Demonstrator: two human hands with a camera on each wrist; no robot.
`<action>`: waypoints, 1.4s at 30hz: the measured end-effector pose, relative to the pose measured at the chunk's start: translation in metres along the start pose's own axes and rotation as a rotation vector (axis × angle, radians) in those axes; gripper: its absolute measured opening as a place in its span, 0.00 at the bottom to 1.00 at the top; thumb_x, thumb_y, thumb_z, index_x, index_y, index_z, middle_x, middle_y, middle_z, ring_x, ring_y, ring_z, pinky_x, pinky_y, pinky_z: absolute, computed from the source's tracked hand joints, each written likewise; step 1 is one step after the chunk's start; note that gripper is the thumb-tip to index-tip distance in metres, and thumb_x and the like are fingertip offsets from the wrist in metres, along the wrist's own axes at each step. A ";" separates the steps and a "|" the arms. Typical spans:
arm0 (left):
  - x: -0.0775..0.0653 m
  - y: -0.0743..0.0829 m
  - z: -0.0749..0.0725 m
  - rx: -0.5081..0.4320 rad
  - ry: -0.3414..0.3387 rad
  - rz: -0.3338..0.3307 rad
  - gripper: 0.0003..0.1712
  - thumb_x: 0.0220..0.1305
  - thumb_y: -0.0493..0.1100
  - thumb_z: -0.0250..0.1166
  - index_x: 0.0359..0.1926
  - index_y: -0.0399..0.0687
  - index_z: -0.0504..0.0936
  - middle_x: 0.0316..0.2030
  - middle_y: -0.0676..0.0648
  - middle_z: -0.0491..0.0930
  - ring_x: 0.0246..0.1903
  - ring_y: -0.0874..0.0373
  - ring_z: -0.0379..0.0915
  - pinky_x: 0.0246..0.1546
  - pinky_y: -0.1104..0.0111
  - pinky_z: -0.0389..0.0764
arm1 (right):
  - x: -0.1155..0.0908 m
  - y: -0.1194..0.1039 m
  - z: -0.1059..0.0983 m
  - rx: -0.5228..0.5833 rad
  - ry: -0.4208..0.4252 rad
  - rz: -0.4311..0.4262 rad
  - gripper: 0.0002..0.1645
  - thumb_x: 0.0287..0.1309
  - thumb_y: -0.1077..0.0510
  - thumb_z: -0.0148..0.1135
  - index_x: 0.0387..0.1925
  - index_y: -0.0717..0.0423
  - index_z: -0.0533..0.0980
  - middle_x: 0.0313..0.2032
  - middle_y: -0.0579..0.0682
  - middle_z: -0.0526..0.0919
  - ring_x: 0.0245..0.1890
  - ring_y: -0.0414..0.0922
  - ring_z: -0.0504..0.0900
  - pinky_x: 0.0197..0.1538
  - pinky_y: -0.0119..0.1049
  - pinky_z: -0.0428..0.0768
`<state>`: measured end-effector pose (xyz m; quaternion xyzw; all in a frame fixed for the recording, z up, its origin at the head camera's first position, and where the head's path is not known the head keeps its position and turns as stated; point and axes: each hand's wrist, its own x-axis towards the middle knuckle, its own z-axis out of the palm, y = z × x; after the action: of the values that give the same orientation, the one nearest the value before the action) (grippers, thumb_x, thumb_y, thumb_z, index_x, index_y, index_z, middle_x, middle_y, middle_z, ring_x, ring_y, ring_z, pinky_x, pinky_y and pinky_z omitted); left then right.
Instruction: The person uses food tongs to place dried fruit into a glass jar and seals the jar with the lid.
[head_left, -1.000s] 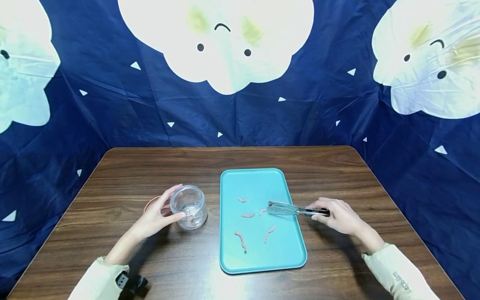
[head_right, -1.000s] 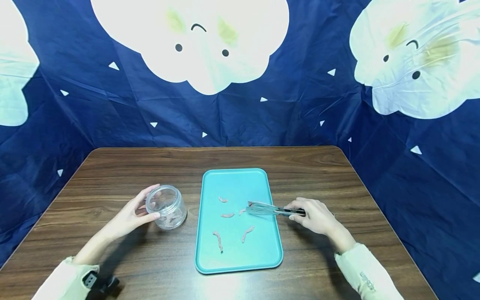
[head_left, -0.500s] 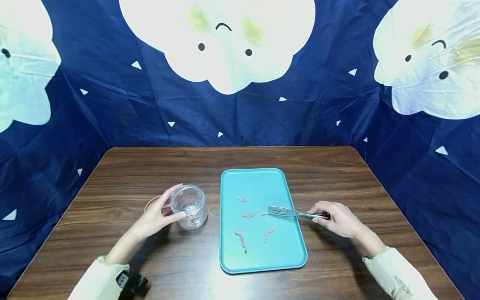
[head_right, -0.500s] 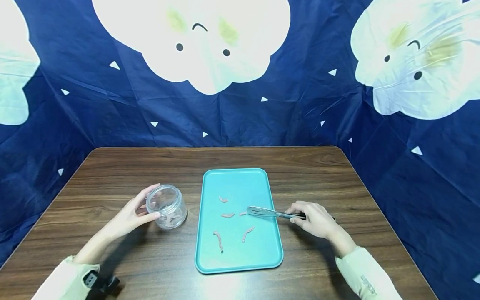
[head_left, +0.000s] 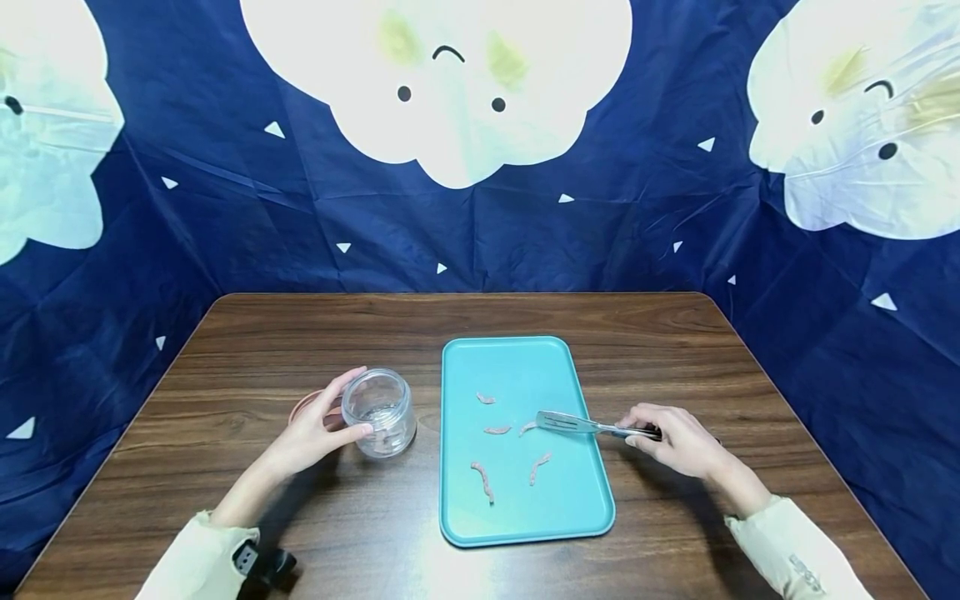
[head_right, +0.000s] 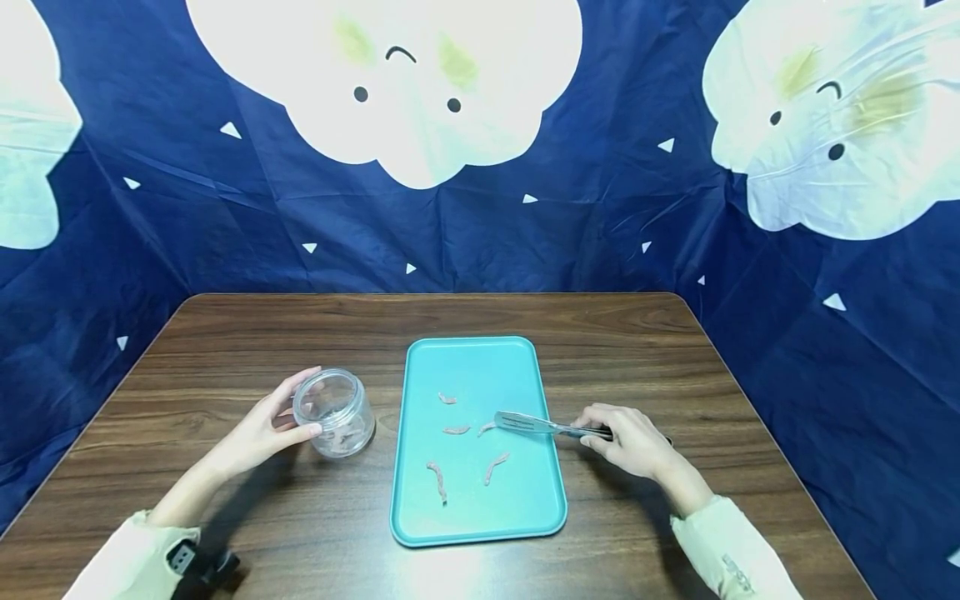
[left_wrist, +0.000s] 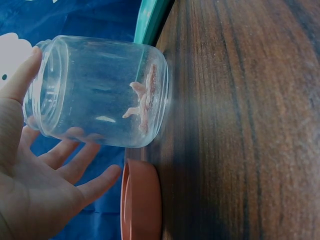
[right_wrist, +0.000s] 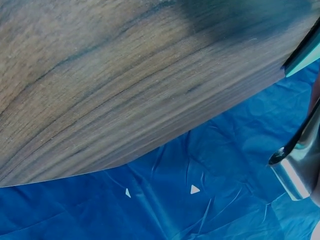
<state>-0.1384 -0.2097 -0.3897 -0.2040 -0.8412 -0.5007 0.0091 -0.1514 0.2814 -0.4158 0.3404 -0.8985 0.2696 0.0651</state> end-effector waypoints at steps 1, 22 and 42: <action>0.000 0.000 0.000 0.000 -0.001 0.000 0.40 0.50 0.36 0.67 0.63 0.42 0.57 0.52 0.33 0.64 0.44 0.36 0.69 0.39 0.51 0.73 | 0.000 0.000 0.000 0.002 0.003 -0.003 0.13 0.46 0.65 0.65 0.33 0.44 0.76 0.27 0.33 0.75 0.24 0.31 0.71 0.22 0.27 0.69; 0.001 -0.023 -0.001 -0.009 -0.008 0.010 0.42 0.50 0.38 0.67 0.64 0.49 0.56 0.53 0.36 0.64 0.44 0.38 0.69 0.39 0.54 0.74 | 0.030 -0.014 -0.012 0.027 0.065 -0.029 0.11 0.48 0.62 0.64 0.34 0.44 0.77 0.27 0.34 0.76 0.21 0.33 0.70 0.19 0.27 0.68; 0.000 0.000 -0.001 -0.001 -0.001 -0.001 0.41 0.49 0.37 0.67 0.63 0.43 0.57 0.52 0.32 0.64 0.44 0.36 0.69 0.39 0.52 0.74 | 0.087 -0.068 -0.008 0.100 0.083 -0.159 0.11 0.51 0.63 0.61 0.37 0.46 0.77 0.25 0.35 0.73 0.15 0.33 0.63 0.16 0.26 0.63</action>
<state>-0.1387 -0.2102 -0.3889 -0.2042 -0.8410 -0.5010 0.0082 -0.1739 0.1930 -0.3530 0.4023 -0.8505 0.3219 0.1062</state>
